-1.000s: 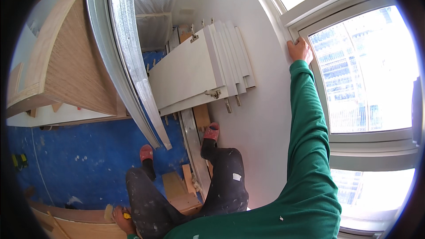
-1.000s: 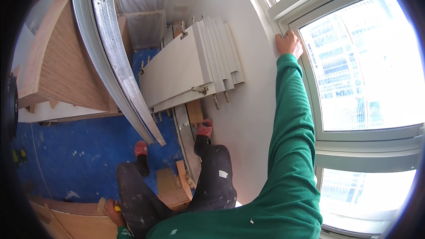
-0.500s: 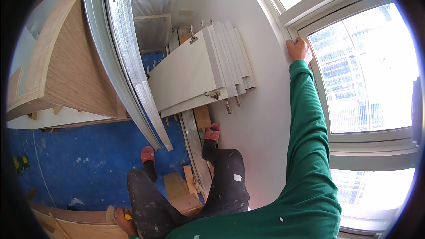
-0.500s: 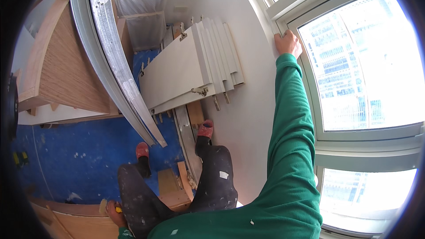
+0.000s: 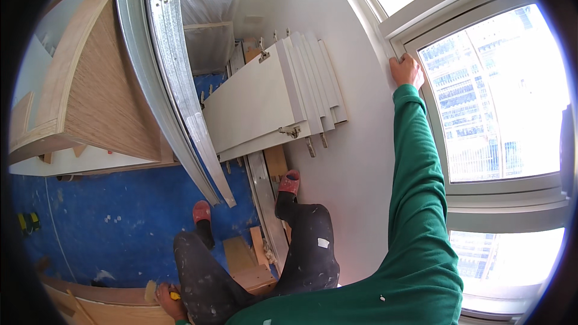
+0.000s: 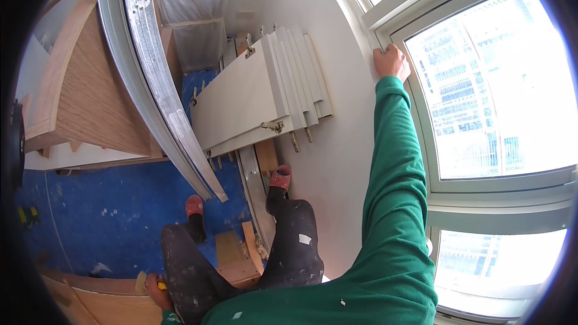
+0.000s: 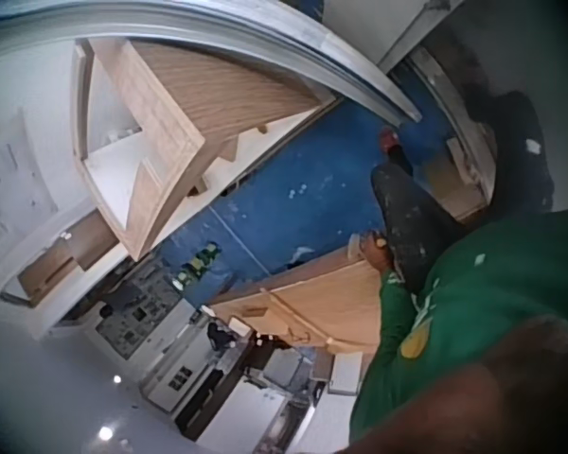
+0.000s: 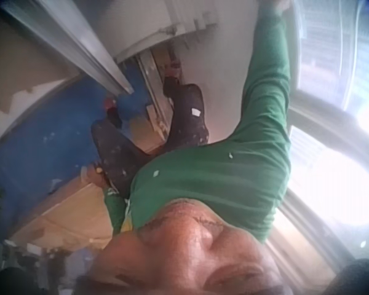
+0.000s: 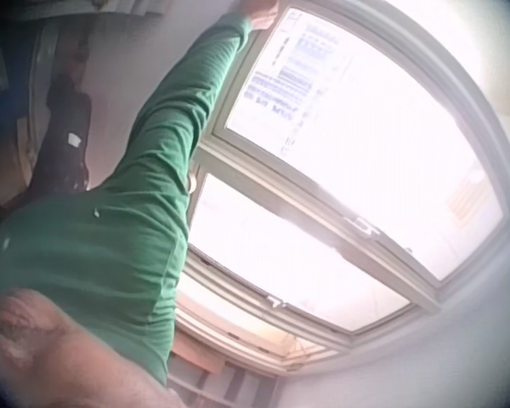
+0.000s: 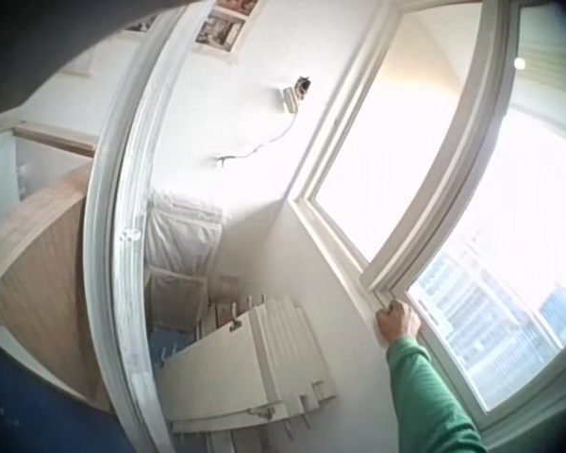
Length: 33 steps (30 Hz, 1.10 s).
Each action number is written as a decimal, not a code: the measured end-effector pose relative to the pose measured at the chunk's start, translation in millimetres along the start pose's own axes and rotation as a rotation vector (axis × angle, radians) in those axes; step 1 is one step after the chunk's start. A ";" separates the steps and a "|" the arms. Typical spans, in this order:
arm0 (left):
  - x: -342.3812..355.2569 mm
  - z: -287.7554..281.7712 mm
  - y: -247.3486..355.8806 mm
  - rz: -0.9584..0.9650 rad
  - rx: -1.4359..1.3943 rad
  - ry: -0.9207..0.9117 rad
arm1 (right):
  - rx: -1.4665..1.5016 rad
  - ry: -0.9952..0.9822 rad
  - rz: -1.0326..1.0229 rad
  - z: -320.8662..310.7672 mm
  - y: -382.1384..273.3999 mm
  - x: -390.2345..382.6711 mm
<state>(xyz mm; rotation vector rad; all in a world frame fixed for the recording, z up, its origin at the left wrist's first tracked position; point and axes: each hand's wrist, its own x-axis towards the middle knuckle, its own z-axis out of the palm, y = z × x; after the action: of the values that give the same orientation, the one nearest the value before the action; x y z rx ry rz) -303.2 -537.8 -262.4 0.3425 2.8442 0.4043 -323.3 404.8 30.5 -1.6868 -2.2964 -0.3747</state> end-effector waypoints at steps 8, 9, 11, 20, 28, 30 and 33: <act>0.5 0.1 2.5 0.077 -0.020 0.106 | 0.048 0.067 -0.080 7.7 15.4 -6.1; 0.8 0.2 3.0 0.084 -0.015 0.117 | 0.051 0.060 -0.080 7.2 14.2 -4.0; 0.0 2.2 0.1 0.072 -0.008 0.101 | 0.041 0.072 -0.070 4.9 11.4 -4.7; 4.3 -18.5 26.1 0.046 -0.055 0.063 | 0.027 0.038 -0.075 8.5 14.4 5.1; -1.6 6.1 -4.4 0.062 -0.002 0.085 | -0.012 -0.022 -0.069 3.7 8.4 1.0; 0.1 4.8 -4.3 0.072 0.020 0.070 | -0.008 0.021 -0.061 4.6 3.0 5.6; -4.0 3.1 -3.9 0.056 0.011 0.080 | 0.002 0.015 -0.072 9.1 7.7 1.3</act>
<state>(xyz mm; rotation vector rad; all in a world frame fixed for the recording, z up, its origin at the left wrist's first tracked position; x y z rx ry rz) -299.3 -541.7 -265.7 0.4180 2.9210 0.4218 -316.9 411.4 22.8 -1.5980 -2.3507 -0.3985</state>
